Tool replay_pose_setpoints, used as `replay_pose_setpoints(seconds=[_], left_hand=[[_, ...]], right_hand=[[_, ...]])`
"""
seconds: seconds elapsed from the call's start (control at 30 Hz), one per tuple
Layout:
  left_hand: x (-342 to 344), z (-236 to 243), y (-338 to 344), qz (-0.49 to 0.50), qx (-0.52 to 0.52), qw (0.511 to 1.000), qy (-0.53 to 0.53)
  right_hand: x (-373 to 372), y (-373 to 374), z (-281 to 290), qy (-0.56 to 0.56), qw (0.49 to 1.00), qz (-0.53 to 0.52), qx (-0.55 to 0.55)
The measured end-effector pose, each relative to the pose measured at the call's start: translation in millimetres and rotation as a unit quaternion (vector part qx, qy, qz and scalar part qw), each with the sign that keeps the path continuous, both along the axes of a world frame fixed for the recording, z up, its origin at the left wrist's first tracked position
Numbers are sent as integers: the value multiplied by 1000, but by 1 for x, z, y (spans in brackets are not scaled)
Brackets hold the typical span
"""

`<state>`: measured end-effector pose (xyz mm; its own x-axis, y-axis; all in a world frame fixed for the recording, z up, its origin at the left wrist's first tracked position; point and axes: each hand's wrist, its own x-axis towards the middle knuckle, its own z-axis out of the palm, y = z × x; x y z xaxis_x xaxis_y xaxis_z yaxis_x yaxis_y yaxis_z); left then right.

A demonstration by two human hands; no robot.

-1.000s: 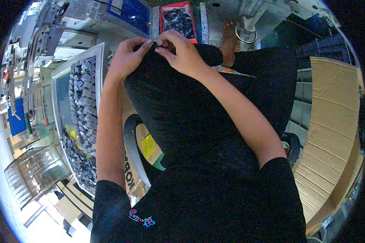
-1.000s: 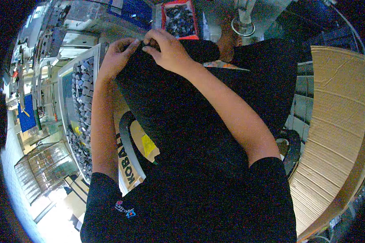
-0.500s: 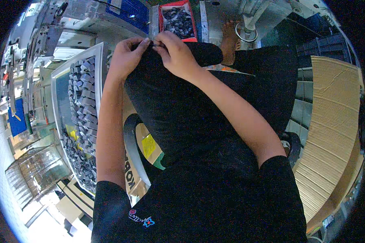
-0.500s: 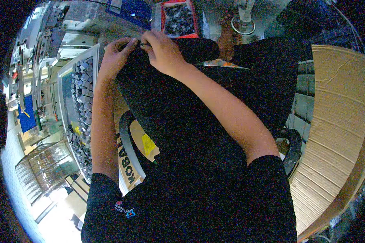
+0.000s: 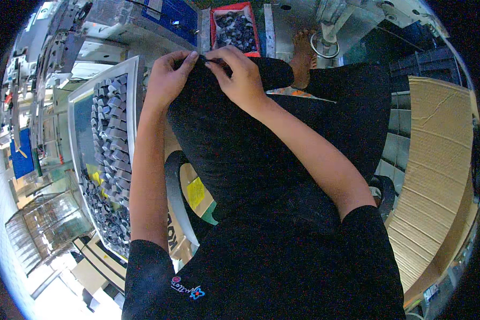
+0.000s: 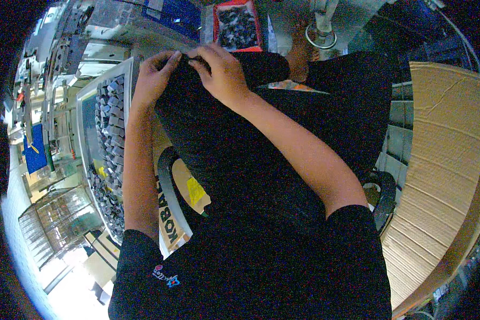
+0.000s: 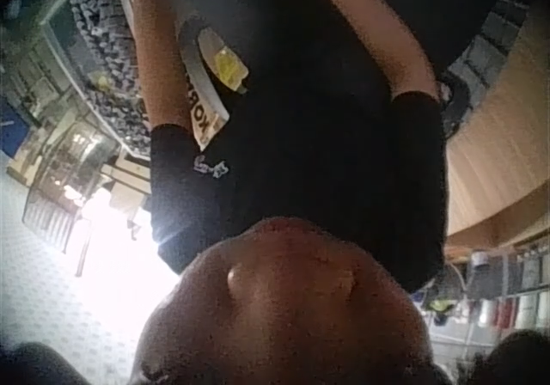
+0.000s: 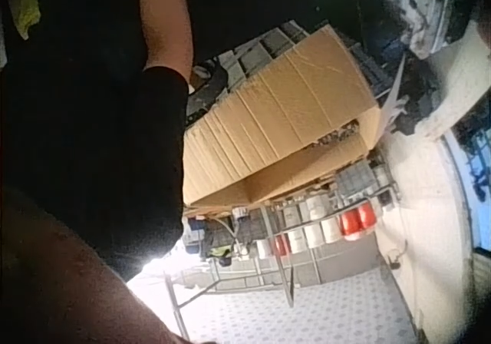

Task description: Operating a pad printer to mark small plastic parts and then inspecting and cleaning them.

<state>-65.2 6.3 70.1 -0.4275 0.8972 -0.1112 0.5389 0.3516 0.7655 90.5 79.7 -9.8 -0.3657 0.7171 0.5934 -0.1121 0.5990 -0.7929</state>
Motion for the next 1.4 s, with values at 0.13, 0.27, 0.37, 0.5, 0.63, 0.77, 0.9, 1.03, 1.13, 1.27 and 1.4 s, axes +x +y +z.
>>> replay_pose_setpoints(seconds=[0.13, 0.27, 0.37, 0.5, 0.63, 0.77, 0.9, 1.03, 1.13, 1.27, 1.4], left_hand=[[0, -3, -1, 2, 22, 1000, 5], [-1, -4, -2, 14, 14, 1000, -10], [-1, -4, -1, 17, 14, 1000, -3], [1, -3, -3, 18, 26, 999, 11], [-1, -6, -4, 25, 27, 999, -12], [-6, -7, -3, 25, -2, 1000, 12], [-6, -9, -4, 15, 3, 1000, 8], [-4, -13, -4, 18, 28, 999, 16], [-5, -14, -2, 9, 31, 999, 41], [-2, -11, -3, 30, -3, 994, 100], [4, -5, -4, 27, 12, 994, 106]], right_hand=[[-1, 0, 2, -10, 1000, -14, 19], [0, -2, 5, -44, 998, -24, 27], [2, -2, 6, -60, 997, -27, 29], [8, -1, 3, -67, 998, -2, 12], [15, 10, -3, -40, 997, 2, -61], [19, 26, -5, 9, 997, -11, -81], [23, 32, -1, 4, 997, -27, -77], [30, 35, 1, -41, 991, 3, -129], [27, 37, 1, -22, 993, -6, -120], [28, 39, -1, -71, 991, -43, -108], [35, 43, -3, -86, 995, -54, -9]])
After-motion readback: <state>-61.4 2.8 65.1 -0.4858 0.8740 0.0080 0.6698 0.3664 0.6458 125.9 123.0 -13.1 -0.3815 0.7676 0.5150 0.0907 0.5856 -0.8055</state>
